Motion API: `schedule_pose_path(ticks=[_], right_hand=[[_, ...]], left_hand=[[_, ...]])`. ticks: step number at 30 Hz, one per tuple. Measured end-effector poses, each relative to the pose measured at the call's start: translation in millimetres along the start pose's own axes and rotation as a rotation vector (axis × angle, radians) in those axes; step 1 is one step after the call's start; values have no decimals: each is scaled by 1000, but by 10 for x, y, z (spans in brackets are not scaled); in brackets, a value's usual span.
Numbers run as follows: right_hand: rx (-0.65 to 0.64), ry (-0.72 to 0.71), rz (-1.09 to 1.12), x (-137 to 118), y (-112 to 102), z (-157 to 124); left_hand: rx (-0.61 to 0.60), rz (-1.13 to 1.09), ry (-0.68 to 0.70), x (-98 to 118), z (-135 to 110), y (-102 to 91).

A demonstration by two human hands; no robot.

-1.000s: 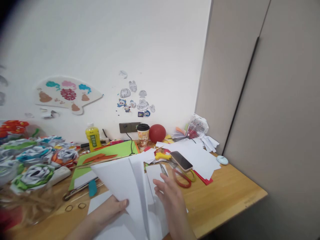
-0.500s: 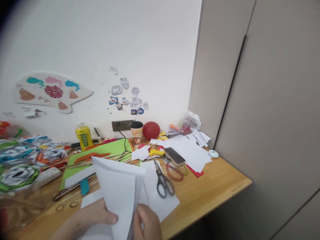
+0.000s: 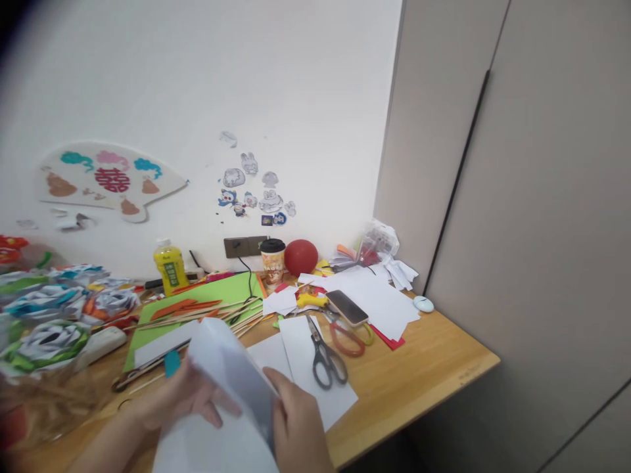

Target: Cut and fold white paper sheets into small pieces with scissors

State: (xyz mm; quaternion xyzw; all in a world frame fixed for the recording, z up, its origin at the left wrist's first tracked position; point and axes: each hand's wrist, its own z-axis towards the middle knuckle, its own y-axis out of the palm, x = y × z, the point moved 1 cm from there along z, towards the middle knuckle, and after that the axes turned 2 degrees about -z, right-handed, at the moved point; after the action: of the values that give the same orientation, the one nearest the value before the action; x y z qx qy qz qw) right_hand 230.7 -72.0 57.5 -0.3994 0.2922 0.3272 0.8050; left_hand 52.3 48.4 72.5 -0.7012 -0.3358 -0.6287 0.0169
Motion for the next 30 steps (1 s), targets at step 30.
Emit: schedule_pose_path(ticks=[30], right_hand=[[-659, 586, 734, 525, 169, 888]], left_hand=[[-238, 343, -104, 303, -183, -325]])
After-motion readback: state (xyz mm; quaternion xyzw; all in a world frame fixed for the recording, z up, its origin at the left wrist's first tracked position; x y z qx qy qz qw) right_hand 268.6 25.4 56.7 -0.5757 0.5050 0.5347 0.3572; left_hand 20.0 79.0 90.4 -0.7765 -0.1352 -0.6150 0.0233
